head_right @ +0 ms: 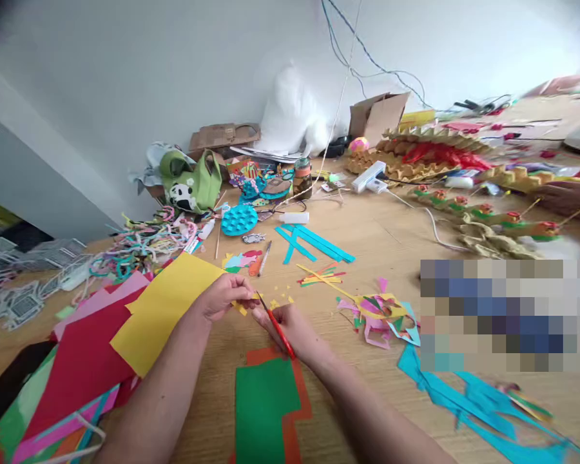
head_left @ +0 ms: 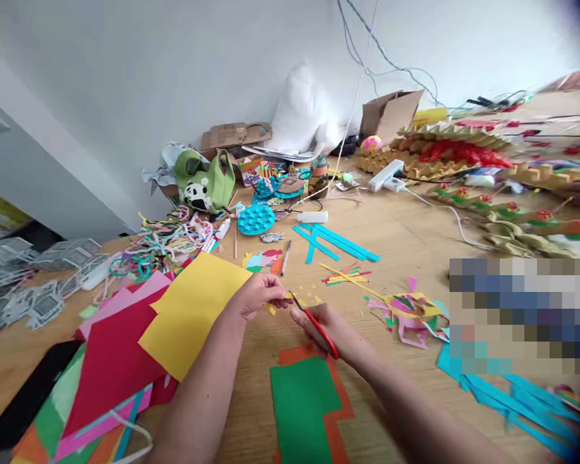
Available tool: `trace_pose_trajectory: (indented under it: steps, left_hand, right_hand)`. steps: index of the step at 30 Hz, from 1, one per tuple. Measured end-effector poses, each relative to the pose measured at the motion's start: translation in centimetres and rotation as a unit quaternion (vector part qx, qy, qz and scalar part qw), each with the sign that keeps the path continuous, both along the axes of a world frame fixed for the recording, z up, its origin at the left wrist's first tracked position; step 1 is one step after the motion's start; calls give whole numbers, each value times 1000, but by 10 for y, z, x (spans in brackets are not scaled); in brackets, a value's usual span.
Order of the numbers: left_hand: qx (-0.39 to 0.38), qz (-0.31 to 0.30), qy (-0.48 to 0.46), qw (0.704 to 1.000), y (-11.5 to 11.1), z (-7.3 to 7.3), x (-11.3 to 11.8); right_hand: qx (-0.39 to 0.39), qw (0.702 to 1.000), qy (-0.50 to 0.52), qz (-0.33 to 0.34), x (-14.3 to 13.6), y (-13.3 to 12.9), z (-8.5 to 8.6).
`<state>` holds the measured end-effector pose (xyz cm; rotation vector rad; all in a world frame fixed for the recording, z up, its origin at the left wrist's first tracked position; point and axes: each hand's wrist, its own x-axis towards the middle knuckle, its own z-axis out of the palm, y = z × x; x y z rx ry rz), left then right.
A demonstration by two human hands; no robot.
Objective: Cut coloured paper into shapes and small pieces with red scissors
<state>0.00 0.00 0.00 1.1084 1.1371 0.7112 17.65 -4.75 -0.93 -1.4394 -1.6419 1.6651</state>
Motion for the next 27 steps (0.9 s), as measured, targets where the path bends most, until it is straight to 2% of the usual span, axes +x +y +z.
trace_pose_trajectory:
  steps: [13,19,23,27]
  left_hand:
    - [6,-3,9,1000,0,6,1]
    - [8,2,11,1000,-1,6,2]
    - [9,36,7,999,0,5,4]
    - [-12,98,-8,995,2,3,3]
  right_hand:
    - [-2,1000,16,-6,1,3,-11]
    - [-18,1000,17,-18,0,3,-8]
    - [-37,999,16,-30,0,4,-7]
    - [-44,996,63,-33,2,4,-14]
